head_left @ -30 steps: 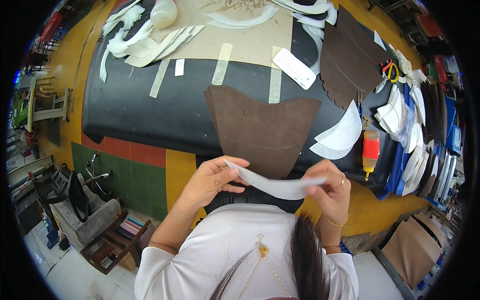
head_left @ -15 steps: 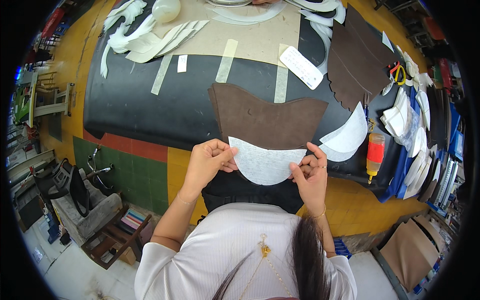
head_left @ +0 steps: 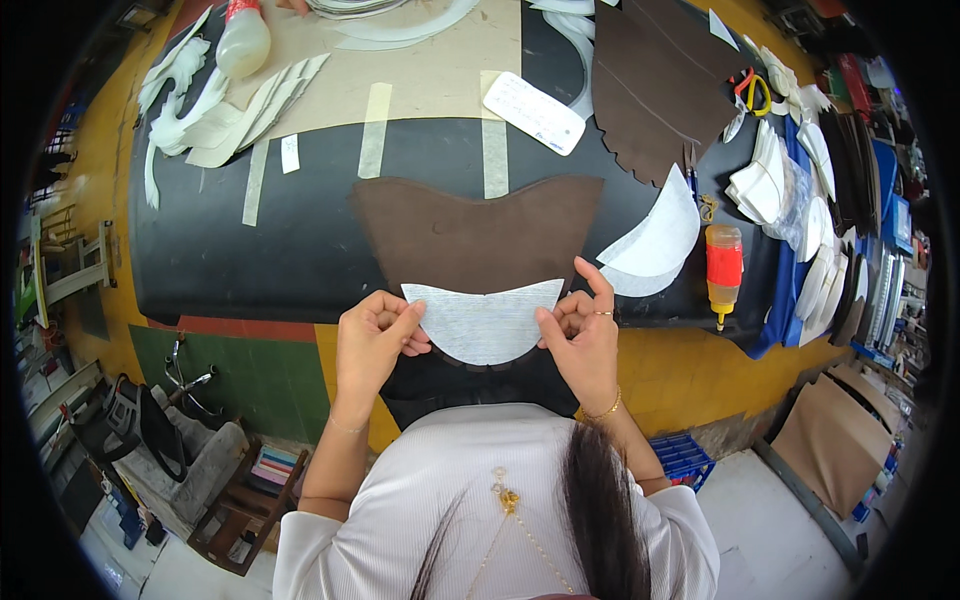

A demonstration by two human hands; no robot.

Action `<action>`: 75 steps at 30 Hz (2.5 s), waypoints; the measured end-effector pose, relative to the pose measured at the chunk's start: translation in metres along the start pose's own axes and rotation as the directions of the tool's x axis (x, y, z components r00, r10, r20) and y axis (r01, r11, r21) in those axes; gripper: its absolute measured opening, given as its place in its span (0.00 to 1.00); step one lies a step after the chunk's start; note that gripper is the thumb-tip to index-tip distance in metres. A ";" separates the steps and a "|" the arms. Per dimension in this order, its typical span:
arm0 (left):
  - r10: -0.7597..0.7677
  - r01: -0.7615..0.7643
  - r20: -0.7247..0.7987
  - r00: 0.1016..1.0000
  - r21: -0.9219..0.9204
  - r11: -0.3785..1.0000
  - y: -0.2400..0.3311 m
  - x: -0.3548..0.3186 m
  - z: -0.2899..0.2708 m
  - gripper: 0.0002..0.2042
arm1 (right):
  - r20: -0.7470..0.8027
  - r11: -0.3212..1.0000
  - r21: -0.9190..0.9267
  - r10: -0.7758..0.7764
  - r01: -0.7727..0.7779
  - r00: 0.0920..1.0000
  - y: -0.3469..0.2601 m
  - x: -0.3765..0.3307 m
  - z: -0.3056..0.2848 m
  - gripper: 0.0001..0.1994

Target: The person aligns white paper templates on brown material pieces at a worktable, then moves to another station to unpack small white plastic parts from a bag and arrange them on a cardboard sheet. The person handles the parts one at a time and places them in rows.

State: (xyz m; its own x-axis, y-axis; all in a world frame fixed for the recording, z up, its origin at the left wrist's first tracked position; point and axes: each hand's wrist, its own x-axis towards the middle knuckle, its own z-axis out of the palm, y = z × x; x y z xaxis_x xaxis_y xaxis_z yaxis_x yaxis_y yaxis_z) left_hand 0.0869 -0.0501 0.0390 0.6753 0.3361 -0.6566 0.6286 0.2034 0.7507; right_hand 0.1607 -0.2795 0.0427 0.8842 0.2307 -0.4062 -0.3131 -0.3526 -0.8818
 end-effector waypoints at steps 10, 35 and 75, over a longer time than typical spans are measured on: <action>-0.026 0.026 0.008 1.000 -0.005 1.000 0.000 -0.001 -0.003 0.10 | -0.020 1.000 -0.010 0.020 -0.021 1.000 0.000 0.004 0.005 0.33; -0.050 0.065 -0.060 0.997 0.280 0.958 0.012 0.002 -0.007 0.21 | 0.631 0.275 -0.608 -0.402 0.745 0.664 -0.009 0.005 0.030 0.39; 0.929 -0.940 0.359 0.094 0.340 -0.036 0.226 0.074 0.192 0.08 | -0.264 0.502 -0.854 -0.641 0.133 0.721 -0.025 0.067 -0.124 0.07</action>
State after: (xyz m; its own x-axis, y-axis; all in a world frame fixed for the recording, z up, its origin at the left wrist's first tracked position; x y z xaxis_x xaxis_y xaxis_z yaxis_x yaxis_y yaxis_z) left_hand 0.3529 -0.1554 0.1459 0.7857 -0.1097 0.6088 -0.5264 -0.6354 0.5649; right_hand 0.2711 -0.3681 0.0670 0.9295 0.1526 0.3358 0.2568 -0.9213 -0.2921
